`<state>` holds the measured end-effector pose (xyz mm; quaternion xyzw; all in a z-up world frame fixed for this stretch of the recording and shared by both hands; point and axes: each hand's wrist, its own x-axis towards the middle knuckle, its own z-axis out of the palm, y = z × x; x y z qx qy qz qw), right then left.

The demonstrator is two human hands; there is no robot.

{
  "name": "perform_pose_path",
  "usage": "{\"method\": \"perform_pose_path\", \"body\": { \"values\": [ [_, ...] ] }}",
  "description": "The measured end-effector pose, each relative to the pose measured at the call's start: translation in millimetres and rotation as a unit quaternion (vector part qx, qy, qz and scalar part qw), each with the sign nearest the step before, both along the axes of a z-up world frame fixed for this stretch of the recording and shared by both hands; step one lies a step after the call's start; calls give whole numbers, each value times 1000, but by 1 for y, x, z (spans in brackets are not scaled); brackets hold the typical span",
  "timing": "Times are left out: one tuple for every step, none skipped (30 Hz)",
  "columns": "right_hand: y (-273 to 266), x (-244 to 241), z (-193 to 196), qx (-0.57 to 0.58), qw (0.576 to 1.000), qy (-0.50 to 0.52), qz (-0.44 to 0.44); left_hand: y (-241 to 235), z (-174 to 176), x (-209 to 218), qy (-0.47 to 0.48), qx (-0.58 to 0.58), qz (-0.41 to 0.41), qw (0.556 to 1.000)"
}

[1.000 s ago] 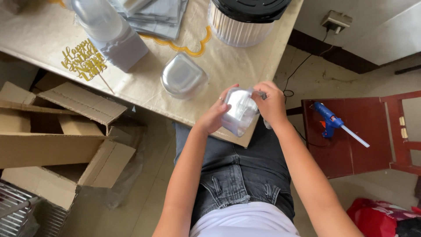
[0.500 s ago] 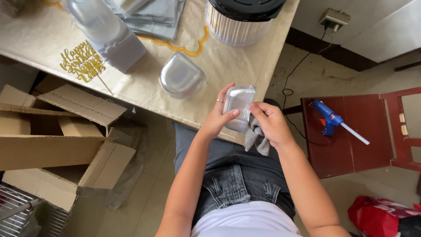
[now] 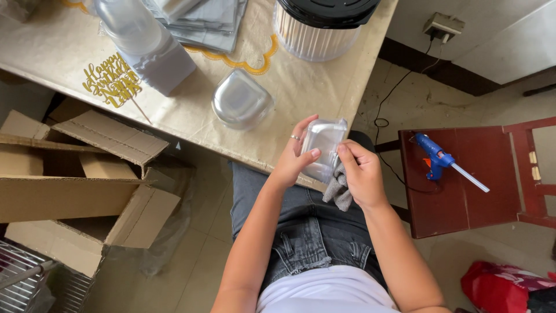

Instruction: The person wipes the inside and outside of clear plastic lids using a grey cloth and then stacks them on a table.

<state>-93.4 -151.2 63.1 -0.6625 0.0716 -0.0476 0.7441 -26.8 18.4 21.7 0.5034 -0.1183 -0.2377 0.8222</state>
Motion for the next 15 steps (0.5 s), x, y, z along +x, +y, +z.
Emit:
{"method": "perform_pose_path", "body": {
  "values": [
    [1,-1,2,11,1000,-1,-5,0,1,-1,13,4,-7,1000],
    [0,-2,3,12,1000,-1,-4,1,1,-1,13,5,-6,1000],
    [0,-5,4,-26,1000,-9,-11,1,0,-2,-7,-2,-3,1000],
    [-1,-8,5,-63,998,-17,-17,2,-1,-2,-26,-9,1,1000],
    [1,-9,11,-64,998,-17,-18,3,4,-1,-26,-10,0,1000],
    [2,-10,18,-108,993,-45,-19,4,9,0,-28,-1,-6,1000],
    [4,-12,24,-151,986,-71,-16,7,14,-1,-28,10,-9,1000],
    [5,-12,26,-150,986,-71,-14,7,14,-3,-27,11,-7,1000],
    [7,-12,28,-169,982,-77,-30,7,14,-4,-15,-2,-7,1000],
    [8,-13,30,-189,977,-84,-45,7,13,-6,-4,-15,-6,1000],
    [7,-14,29,-190,977,-84,-47,7,15,-6,-4,-16,-8,1000],
    [6,-15,28,-189,978,-78,-52,6,17,-7,-8,-12,-3,1000],
    [7,-16,27,-187,978,-71,-55,7,19,-8,-13,-7,4,1000],
    [8,-18,31,-188,978,-72,-55,8,20,-8,-13,-7,4,1000],
    [9,-19,34,-210,972,-82,-62,9,21,-9,-19,-4,5,1000]
  ]
}}
